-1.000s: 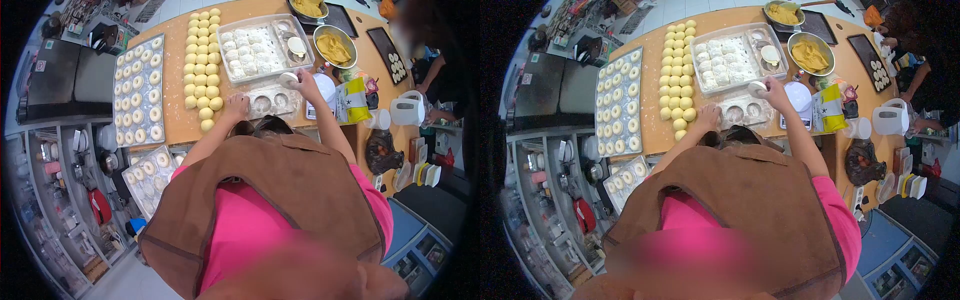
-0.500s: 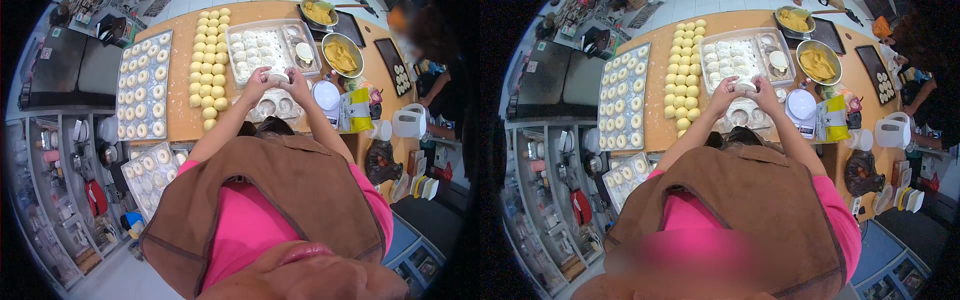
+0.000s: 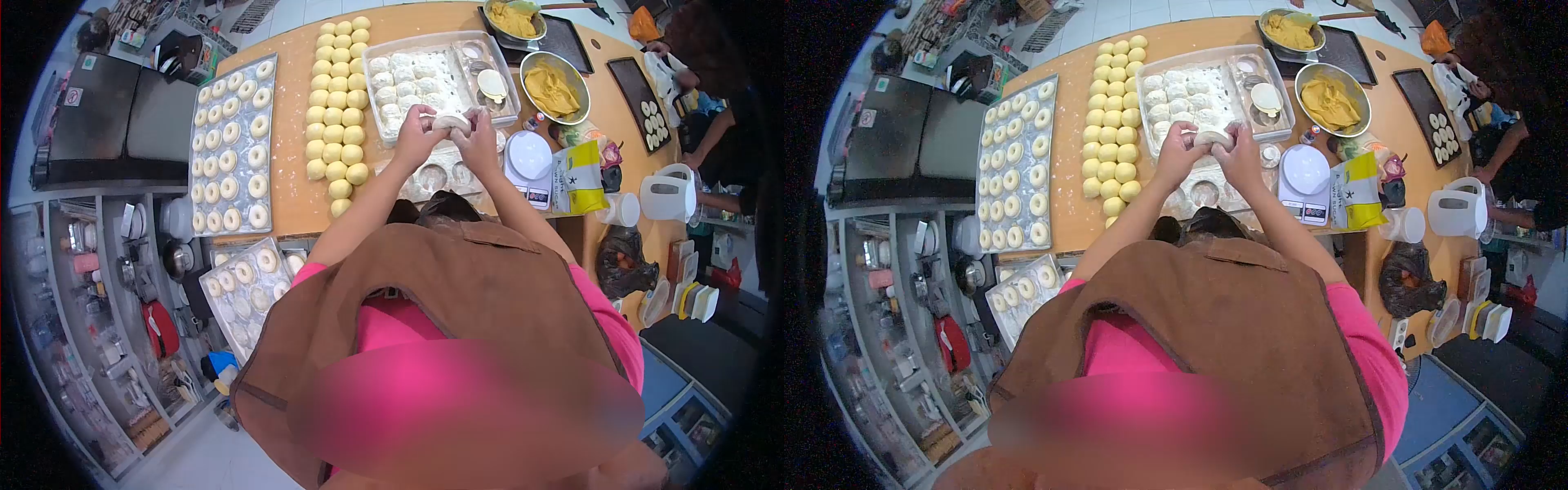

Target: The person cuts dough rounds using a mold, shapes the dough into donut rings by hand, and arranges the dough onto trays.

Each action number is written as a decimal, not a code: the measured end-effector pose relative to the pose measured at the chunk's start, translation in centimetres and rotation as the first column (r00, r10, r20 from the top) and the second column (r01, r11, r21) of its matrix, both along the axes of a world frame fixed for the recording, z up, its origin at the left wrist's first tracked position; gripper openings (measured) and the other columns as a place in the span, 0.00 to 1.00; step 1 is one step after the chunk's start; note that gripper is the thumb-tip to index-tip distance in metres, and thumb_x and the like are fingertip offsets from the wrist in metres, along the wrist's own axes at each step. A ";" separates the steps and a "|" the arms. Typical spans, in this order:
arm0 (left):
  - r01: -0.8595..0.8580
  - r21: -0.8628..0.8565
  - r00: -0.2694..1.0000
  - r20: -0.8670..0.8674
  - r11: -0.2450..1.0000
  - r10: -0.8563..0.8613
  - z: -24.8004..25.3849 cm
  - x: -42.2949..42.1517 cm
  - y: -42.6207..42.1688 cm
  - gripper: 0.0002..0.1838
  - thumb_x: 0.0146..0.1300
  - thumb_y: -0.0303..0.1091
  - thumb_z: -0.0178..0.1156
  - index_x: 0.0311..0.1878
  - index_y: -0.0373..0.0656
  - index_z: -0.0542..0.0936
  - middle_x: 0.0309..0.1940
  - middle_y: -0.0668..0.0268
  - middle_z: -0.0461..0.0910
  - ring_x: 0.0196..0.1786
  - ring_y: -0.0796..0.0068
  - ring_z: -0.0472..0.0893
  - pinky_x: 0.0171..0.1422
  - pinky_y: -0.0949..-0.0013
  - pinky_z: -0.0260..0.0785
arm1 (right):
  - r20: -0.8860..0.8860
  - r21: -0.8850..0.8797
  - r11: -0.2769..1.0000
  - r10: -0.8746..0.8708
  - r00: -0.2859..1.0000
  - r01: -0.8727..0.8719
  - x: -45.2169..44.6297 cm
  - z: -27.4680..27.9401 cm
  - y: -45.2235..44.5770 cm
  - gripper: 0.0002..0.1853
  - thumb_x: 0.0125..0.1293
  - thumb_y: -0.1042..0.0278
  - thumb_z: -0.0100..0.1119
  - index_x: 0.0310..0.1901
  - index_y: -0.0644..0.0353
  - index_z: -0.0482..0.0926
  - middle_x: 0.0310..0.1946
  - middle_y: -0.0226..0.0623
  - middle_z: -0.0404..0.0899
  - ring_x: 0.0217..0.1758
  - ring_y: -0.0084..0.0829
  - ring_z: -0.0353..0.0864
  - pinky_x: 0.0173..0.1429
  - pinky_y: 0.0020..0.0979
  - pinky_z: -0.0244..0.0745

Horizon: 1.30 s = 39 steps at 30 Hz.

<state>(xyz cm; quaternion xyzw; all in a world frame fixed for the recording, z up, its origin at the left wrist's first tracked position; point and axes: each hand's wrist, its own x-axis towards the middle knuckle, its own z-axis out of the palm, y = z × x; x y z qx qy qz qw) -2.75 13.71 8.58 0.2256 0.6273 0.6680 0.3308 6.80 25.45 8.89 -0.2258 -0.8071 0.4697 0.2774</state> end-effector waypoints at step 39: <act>-0.268 0.156 0.817 0.559 0.951 0.139 -2.1 2.0 1.1 0.31 0.69 0.64 0.33 0.43 0.43 0.71 0.35 0.65 0.77 0.39 0.77 0.75 0.50 0.70 0.66 | -0.081 -0.747 0.546 0.491 0.867 -0.379 -1.2 -0.3 2.7 0.24 0.51 0.75 0.65 0.50 0.61 0.67 0.40 0.40 0.77 0.44 0.29 0.77 0.47 0.29 0.72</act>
